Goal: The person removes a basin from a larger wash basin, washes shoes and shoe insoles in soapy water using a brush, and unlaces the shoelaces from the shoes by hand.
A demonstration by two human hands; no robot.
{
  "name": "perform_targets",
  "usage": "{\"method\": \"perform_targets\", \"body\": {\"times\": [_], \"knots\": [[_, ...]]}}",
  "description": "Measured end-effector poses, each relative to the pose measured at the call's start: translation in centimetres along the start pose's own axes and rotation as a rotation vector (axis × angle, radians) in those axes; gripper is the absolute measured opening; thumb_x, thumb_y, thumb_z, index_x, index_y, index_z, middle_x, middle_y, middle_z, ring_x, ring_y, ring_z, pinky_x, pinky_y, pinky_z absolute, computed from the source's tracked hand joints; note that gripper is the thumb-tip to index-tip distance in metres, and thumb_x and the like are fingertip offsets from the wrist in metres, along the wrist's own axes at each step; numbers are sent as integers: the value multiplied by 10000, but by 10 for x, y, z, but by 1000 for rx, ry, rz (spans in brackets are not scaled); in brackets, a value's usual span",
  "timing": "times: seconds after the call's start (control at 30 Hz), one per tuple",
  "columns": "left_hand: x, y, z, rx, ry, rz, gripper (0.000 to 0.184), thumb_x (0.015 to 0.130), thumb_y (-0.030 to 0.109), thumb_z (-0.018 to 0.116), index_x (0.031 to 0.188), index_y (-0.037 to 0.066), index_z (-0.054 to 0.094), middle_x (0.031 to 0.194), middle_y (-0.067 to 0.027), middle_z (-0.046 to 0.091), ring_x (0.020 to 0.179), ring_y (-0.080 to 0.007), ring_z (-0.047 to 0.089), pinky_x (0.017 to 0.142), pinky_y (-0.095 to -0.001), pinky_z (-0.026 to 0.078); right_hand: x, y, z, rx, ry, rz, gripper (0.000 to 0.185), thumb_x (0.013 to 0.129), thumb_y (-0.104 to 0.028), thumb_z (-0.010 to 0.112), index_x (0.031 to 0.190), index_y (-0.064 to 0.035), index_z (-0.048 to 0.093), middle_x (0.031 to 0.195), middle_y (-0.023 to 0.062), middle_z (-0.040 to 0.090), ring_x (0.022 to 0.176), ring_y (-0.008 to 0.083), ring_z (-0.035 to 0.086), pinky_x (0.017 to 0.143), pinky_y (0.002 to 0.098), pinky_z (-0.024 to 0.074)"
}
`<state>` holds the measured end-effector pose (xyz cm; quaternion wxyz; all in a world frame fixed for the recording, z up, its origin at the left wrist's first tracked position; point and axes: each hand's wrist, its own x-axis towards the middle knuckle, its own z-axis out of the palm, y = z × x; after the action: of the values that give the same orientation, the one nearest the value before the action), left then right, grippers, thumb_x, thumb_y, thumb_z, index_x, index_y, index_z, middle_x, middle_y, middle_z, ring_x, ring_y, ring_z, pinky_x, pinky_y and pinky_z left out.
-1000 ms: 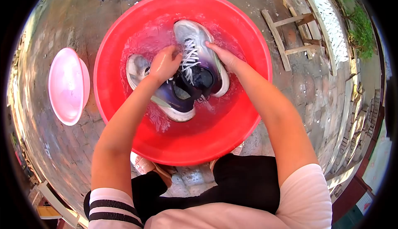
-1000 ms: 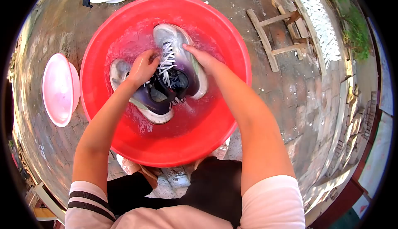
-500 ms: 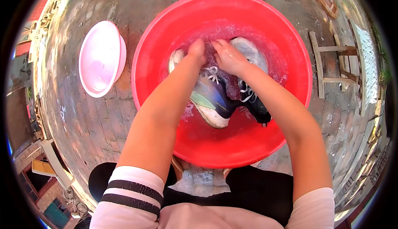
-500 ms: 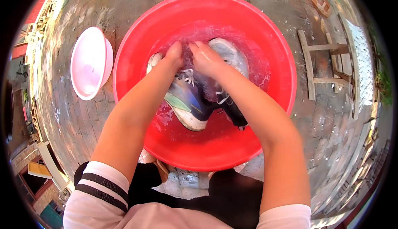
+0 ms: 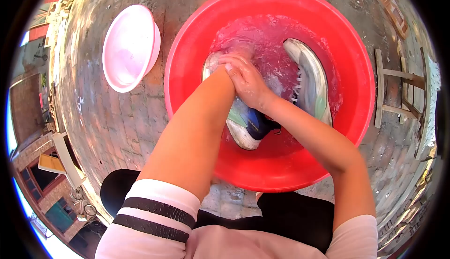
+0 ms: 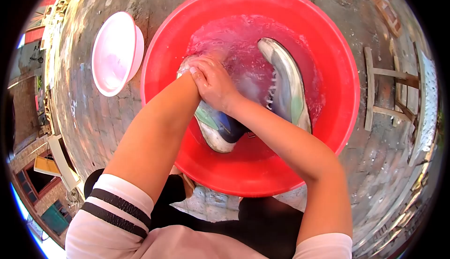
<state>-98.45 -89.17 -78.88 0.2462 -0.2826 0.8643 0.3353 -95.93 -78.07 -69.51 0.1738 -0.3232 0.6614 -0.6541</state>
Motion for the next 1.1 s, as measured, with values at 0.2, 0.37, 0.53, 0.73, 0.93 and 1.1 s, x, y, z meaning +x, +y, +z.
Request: {"method": "perform_targets", "body": {"times": [0.2, 0.37, 0.53, 0.73, 0.93, 1.1], "knots": [[-3, 43, -14, 829, 12, 284, 320, 895, 224, 533, 1151, 99, 679, 1206, -122, 645, 1130, -300, 612, 869, -421, 514, 0, -128, -5, 175, -85, -315, 277, 887, -230, 549, 1003, 5, 638, 1001, 198, 636, 1018, 365, 579, 965, 439, 409], [-20, 67, -13, 1280, -286, 348, 332, 904, 282, 529, 1167, 151, 685, 1249, -63, 634, 1194, -223, 574, 915, -456, 471, 17, -80, -22, 203, -172, -80, 302, 893, -193, 419, 882, -9, 657, 897, 183, 665, 928, 350, 616, 874, 428, 449], [-19, 44, 8, 1313, -299, 510, 331, 904, 289, 531, 1168, 163, 685, 1248, -58, 636, 1188, -229, 574, 930, -460, 456, 17, 53, -55, -296, -108, 43, 334, 900, -223, 409, 905, -32, 683, 972, 195, 664, 943, 356, 619, 921, 463, 442], [-37, 44, 2, 1450, -331, 628, 370, 877, 318, 563, 1209, 186, 659, 1198, -48, 659, 1140, -216, 592, 939, -396, 447, 12, 100, -55, -504, 127, 357, 253, 890, -201, 537, 962, 3, 670, 963, 208, 662, 919, 368, 629, 848, 428, 480], [-38, 34, 13, 1348, -315, 585, 378, 870, 325, 569, 1206, 173, 650, 1184, -73, 658, 1131, -251, 590, 942, -397, 447, 6, -26, -16, 286, -233, 248, 277, 922, -174, 475, 902, 14, 678, 904, 166, 694, 875, 266, 668, 823, 375, 492], [-38, 33, 18, 1268, -296, 541, 377, 870, 326, 566, 1196, 154, 647, 1185, -95, 650, 1130, -280, 584, 948, -404, 445, 3, -149, 2, 331, -92, -356, 227, 849, -191, 528, 846, -17, 673, 843, 138, 676, 808, 328, 640, 754, 414, 501]]}}
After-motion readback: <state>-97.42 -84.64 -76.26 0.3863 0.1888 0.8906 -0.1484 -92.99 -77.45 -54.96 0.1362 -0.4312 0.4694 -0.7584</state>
